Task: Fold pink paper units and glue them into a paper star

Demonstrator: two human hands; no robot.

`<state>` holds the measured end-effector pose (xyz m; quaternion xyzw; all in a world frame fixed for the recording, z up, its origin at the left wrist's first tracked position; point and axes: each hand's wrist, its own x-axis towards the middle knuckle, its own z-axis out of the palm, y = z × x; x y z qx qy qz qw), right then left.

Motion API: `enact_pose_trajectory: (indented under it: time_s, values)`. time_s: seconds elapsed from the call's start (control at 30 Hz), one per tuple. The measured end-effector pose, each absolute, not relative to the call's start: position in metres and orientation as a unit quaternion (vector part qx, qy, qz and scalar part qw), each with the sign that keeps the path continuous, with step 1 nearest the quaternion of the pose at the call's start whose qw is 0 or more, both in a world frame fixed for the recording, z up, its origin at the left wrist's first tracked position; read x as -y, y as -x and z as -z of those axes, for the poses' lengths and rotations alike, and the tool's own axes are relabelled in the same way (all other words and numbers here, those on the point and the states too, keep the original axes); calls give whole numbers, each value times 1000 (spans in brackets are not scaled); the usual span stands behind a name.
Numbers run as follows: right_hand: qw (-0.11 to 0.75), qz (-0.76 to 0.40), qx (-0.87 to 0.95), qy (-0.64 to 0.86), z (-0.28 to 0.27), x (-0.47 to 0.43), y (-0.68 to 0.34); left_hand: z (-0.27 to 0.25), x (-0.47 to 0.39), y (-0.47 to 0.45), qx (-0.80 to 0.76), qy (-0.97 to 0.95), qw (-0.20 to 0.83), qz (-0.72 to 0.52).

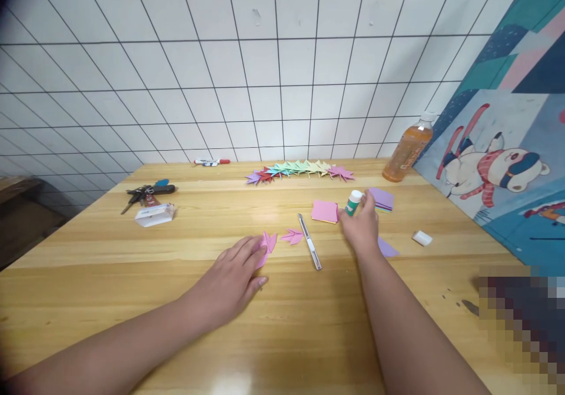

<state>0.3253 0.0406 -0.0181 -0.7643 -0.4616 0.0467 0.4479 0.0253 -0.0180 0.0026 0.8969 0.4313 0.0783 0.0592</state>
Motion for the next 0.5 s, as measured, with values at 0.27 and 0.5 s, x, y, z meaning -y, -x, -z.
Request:
enact_pose_trajectory:
  time_s: [0.27, 0.5]
  values:
    - [399, 17, 586, 705, -20, -19, -296, 2, 32, -29, -421, -904, 64, -45]
    - [401, -210, 654, 606, -47, 11, -244, -4, 36, -30, -399, -915, 47, -43]
